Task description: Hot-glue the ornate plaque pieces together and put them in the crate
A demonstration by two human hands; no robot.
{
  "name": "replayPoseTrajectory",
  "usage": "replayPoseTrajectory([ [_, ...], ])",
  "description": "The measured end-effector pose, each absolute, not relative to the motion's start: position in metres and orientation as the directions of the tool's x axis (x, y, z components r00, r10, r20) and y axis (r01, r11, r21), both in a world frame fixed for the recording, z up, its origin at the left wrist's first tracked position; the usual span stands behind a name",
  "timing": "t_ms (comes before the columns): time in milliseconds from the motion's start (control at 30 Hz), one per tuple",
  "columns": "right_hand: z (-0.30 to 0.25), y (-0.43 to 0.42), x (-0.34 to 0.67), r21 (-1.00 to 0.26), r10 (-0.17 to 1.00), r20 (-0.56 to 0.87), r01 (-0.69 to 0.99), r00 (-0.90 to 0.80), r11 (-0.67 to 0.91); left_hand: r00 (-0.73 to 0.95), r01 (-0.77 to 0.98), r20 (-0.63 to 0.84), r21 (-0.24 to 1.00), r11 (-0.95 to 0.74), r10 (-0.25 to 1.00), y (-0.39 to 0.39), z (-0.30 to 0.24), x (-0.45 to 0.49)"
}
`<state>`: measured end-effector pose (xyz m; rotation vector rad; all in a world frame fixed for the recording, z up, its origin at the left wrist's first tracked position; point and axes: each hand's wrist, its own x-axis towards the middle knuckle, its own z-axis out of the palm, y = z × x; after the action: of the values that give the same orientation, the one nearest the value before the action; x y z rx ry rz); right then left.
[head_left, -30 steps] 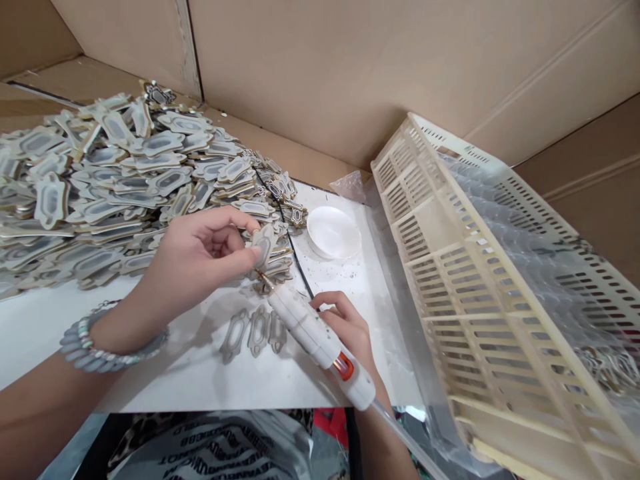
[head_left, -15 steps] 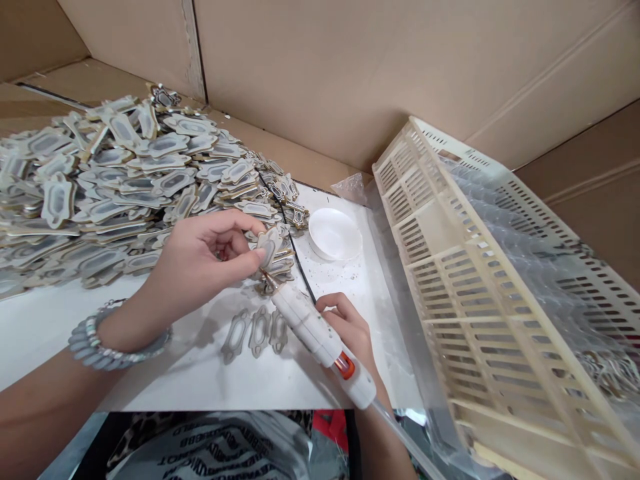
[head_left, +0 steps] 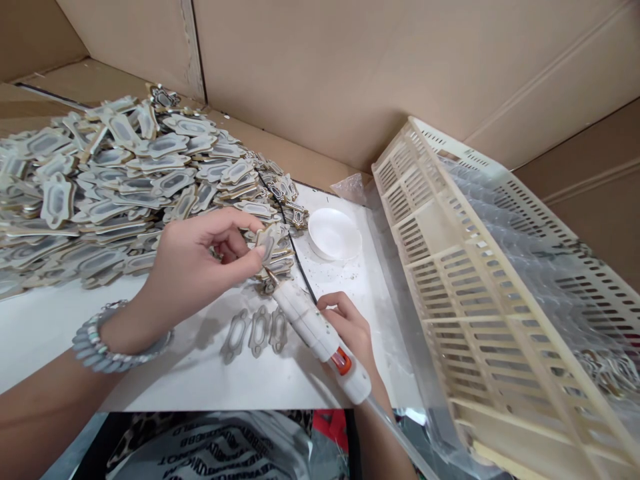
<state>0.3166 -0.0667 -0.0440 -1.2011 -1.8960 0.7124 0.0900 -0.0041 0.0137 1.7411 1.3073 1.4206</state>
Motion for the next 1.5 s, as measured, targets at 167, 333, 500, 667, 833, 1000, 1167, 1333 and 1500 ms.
replayPoseTrajectory([
  [167,-0.045,-0.068,0.316,-0.701,0.934,0.305,0.619,-0.187,0.353,0.035,0.528,0.508,0.722,-0.448,0.860,-0.006,0.013,0.089],
  [333,-0.049,-0.066,0.322,-0.685,0.941,0.339,0.688,0.009,0.241,0.087,0.609,0.507,0.654,-0.449,0.858,-0.001,0.005,0.086],
  [500,-0.061,-0.060,0.326,-0.778,0.926,0.326,0.611,0.192,0.147,0.124,0.685,0.376,0.637,-0.353,0.918,0.009,-0.003,0.089],
  [667,-0.062,-0.060,0.327,-0.783,0.912,0.364,0.593,0.189,0.190,0.250,0.746,0.183,0.589,-0.310,0.951,0.016,-0.007,0.099],
  [833,-0.056,-0.061,0.329,-0.733,0.899,0.420,0.630,0.122,0.256,0.242,0.779,0.216,0.538,-0.323,0.946,0.012,-0.001,0.101],
  [1000,-0.053,-0.062,0.326,-0.745,0.893,0.427,0.616,0.146,0.255,0.332,0.698,0.262,0.578,-0.423,0.906,-0.005,0.005,0.077],
  [1167,-0.055,-0.061,0.323,-0.773,0.887,0.417,0.590,0.196,0.233,0.580,0.677,0.036,0.535,-0.506,0.814,-0.028,-0.012,0.048],
  [1333,-0.059,-0.060,0.322,-0.763,0.888,0.434,0.586,0.153,0.273,0.586,0.752,-0.015,0.384,-0.536,0.810,-0.043,-0.032,0.041],
  [1500,-0.053,-0.062,0.321,-0.747,0.890,0.435,0.606,0.134,0.274,0.519,0.694,0.021,0.573,-0.435,0.855,-0.041,-0.023,0.054],
])
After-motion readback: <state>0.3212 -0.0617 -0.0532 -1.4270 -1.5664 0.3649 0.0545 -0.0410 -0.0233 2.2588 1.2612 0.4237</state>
